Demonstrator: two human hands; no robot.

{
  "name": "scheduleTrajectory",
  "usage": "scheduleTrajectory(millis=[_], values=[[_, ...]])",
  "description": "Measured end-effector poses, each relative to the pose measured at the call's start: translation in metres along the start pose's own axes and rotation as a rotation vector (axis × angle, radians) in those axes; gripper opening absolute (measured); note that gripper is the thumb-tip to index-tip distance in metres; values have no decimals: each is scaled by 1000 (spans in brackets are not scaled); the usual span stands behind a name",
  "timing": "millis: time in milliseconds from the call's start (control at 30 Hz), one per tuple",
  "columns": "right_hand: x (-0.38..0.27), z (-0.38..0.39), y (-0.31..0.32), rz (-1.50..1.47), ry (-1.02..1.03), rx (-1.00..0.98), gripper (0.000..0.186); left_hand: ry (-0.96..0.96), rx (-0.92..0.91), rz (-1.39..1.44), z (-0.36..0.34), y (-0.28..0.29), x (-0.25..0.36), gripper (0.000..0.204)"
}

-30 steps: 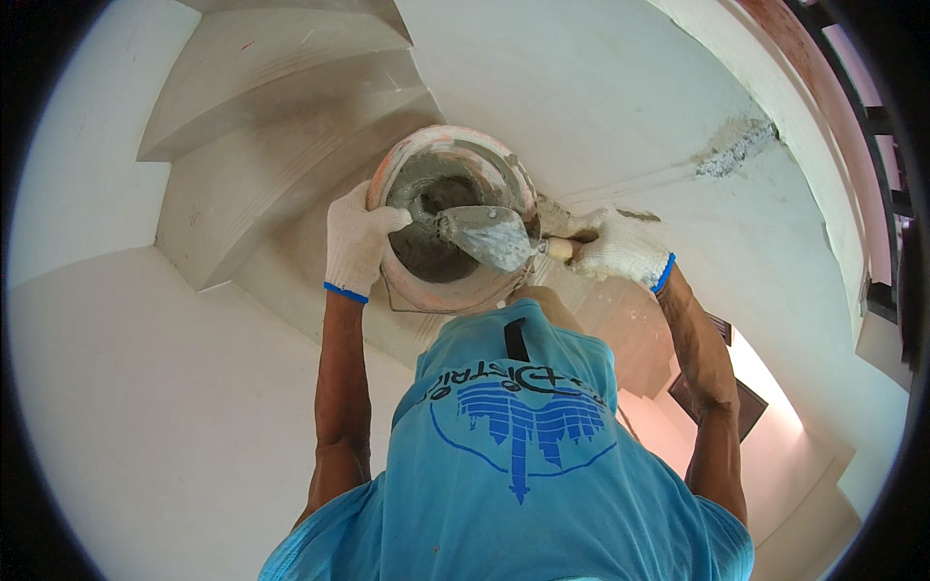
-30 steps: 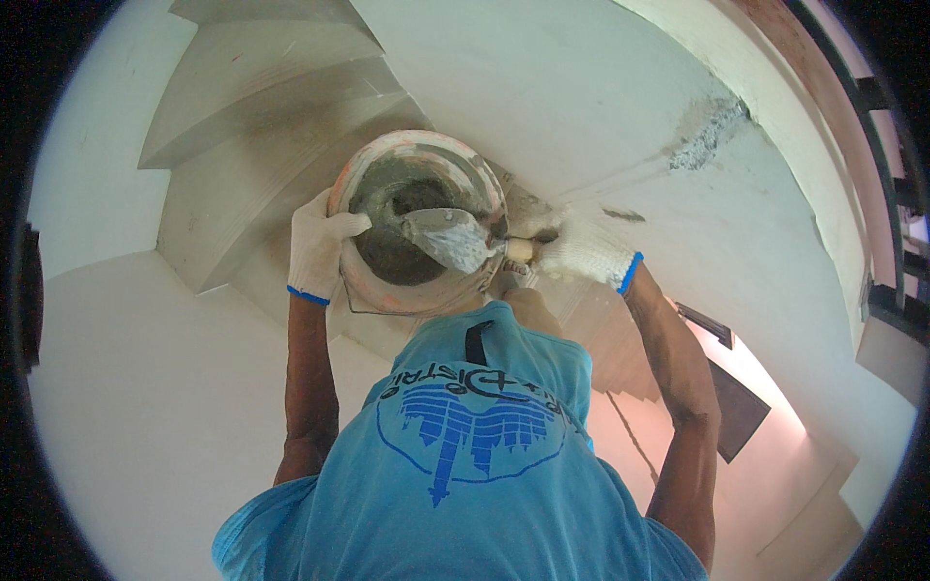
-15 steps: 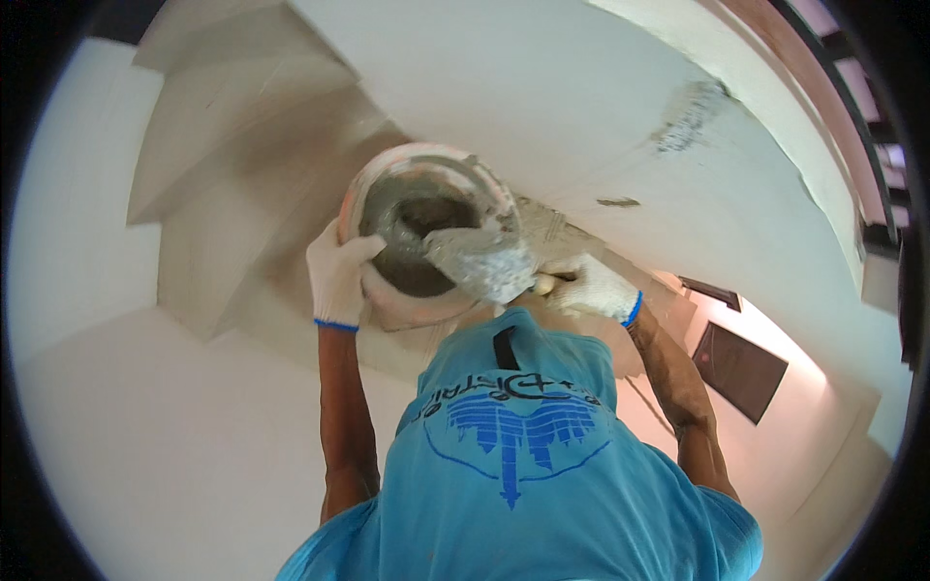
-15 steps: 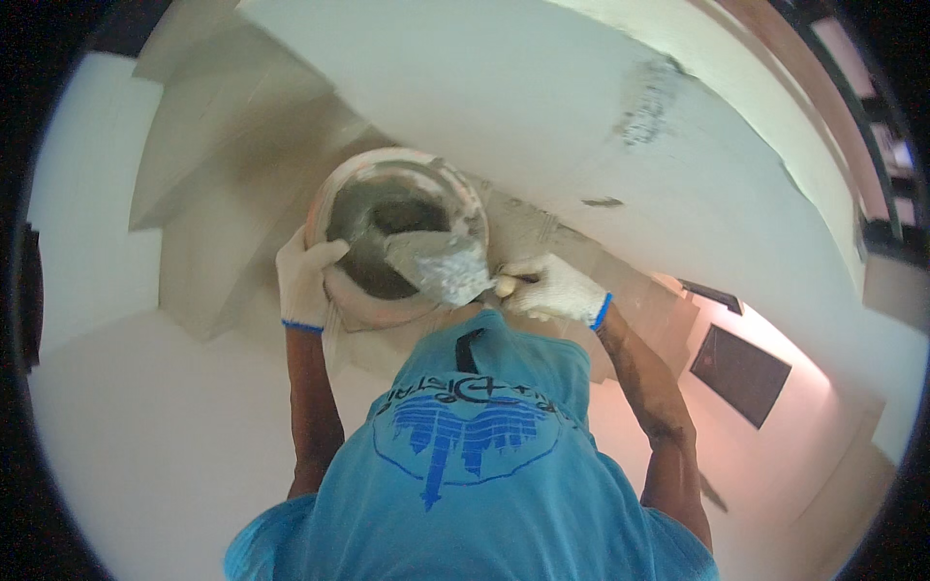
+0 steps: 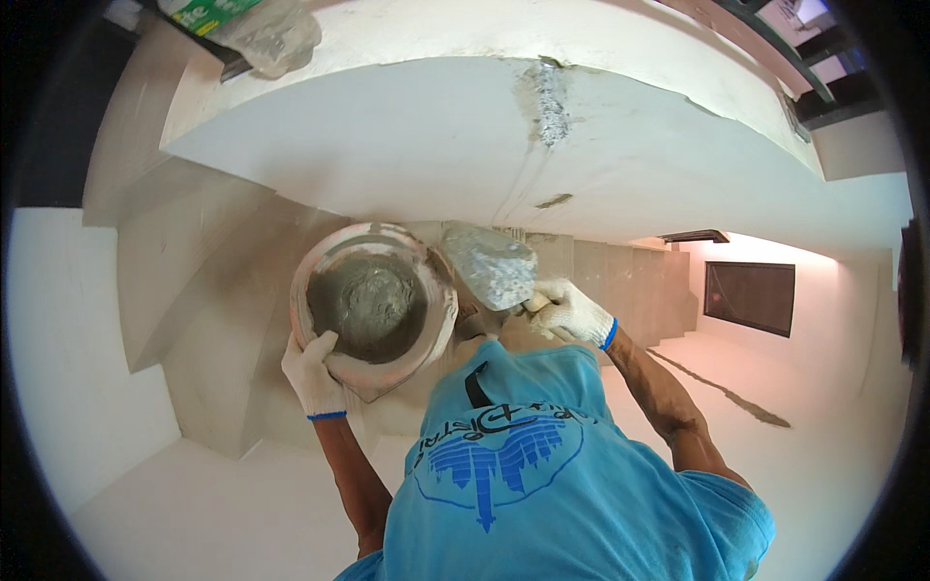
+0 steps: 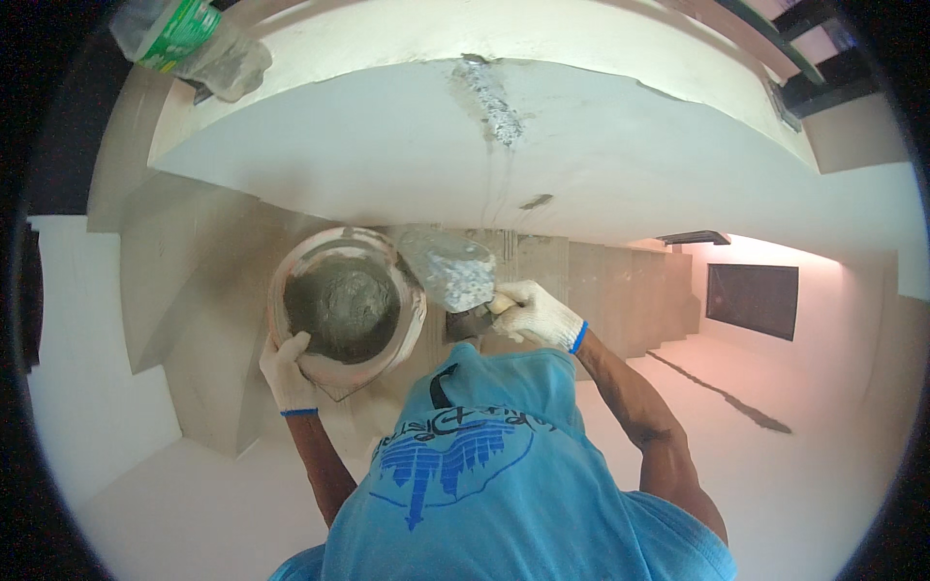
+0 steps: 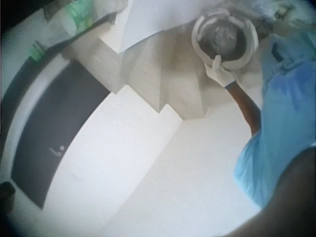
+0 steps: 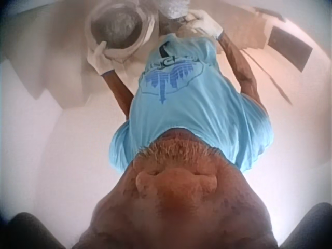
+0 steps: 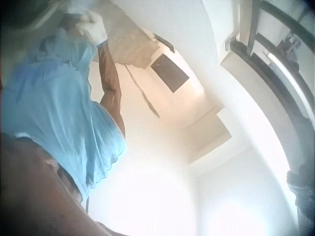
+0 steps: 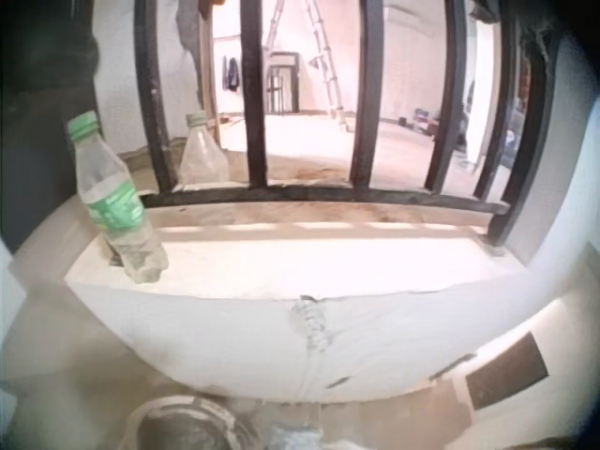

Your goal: The person pours water from a plastic bottle onto a damaged section of a white wall under a staircase. They then use a trowel to scoop cement from a bucket and apply it to the wetted area, smoothing the surface to repair the damage.

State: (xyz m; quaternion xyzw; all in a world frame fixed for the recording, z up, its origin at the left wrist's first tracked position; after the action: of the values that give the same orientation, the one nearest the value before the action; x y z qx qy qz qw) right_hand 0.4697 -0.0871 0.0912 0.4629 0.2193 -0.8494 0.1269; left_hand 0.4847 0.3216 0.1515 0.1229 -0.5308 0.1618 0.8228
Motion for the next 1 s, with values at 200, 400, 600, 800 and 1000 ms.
scheduleTrajectory(millis=[200,400,600,800,1000], values=[[16,22,25,-82,64,281,31,-19,12,40,-15,4,-18,53],[22,30,37,-155,154,381,38,2,40,-47,-26,15,-32,51],[-8,22,21,-499,372,345,47,9,29,-64,-37,20,-44,49],[14,24,34,-433,423,480,34,11,-5,-4,-43,28,-56,46],[74,19,53,-570,395,573,33,-6,12,-24,-45,28,-58,44]])
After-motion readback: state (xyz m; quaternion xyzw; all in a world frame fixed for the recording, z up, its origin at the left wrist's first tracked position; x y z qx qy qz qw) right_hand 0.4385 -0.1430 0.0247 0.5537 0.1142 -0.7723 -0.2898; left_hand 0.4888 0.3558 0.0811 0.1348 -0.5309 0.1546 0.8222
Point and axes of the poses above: each hand's wrist, its own z-axis away from the middle knuckle, its own y-axis out of the back of the hand, x = y × z, the point moved 8 cm from there along -z, towards the middle knuckle, and after that the axes turned 5 degrees about -x, right-handed, at the moved point
